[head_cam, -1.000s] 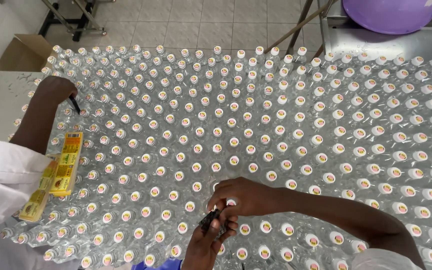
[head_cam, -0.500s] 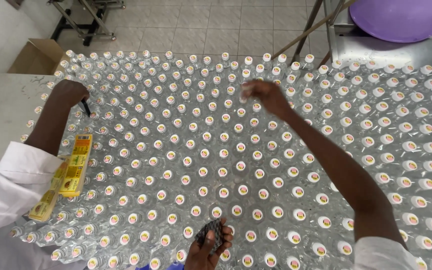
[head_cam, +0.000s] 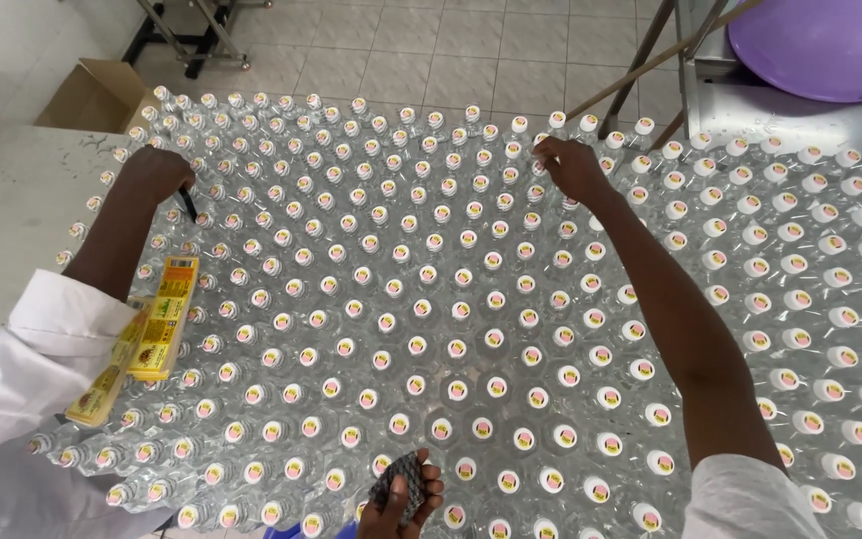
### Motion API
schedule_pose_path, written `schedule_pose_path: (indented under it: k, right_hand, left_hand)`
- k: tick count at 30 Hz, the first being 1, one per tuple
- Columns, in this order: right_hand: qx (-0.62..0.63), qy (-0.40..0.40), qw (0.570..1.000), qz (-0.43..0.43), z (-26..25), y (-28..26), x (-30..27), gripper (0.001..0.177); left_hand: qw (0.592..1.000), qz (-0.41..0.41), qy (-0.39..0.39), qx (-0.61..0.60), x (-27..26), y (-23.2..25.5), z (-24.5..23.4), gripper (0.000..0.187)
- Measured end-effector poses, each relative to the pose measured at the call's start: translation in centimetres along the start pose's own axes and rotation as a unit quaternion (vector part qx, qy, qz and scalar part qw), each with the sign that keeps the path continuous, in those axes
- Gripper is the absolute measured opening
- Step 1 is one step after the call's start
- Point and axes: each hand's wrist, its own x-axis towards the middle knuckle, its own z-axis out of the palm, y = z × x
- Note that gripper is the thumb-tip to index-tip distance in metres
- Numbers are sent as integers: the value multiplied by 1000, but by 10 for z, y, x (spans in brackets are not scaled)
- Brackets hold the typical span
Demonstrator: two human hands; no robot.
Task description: Applying small circular labels to the caps of water bottles arranged in a large grid on a production table.
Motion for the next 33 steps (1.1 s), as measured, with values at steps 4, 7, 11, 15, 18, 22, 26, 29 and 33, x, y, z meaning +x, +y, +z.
schedule_pose_path:
  k: [4, 7, 11, 15, 18, 22, 26, 29, 33]
  right_hand:
    - [-14, -45, 999, 7, -18, -9, -7, 19]
    - [-58, -65, 996, 33, -19, -11, -5, 13]
    - [-119, -80, 989, 46, -13, -11, 0, 56]
    - [-212, -181, 956, 95, -5, -13, 9, 60]
    - [-228, -182, 952, 92, 0, -3, 14, 61]
    - [-215, -155, 961, 81, -11, -14, 14, 66]
    - [-168, -139, 974, 61, 3, 7, 19, 52]
    - [-164, -169, 965, 112, -10, -20, 16, 62]
    - [-201, -144, 968, 37, -34, -111, -11, 63]
  left_hand:
    - [1000, 11, -12, 10, -5, -1, 10, 67]
    - [1000, 3, -26, -4, -2, -3, 8, 65]
    - [999, -3, -42, -21, 1, -5, 5, 65]
    - [1000, 7, -2, -11, -6, 0, 14, 65]
    - [1000, -11, -18, -15, 0, -3, 9, 66]
    - [998, -21, -51, -38, 2, -5, 13, 66]
    - [995, 15, -97, -7, 13, -15, 12, 68]
    - [995, 7, -97, -2, 11, -15, 16, 68]
    - [996, 34, -77, -9, -23, 3, 66, 66]
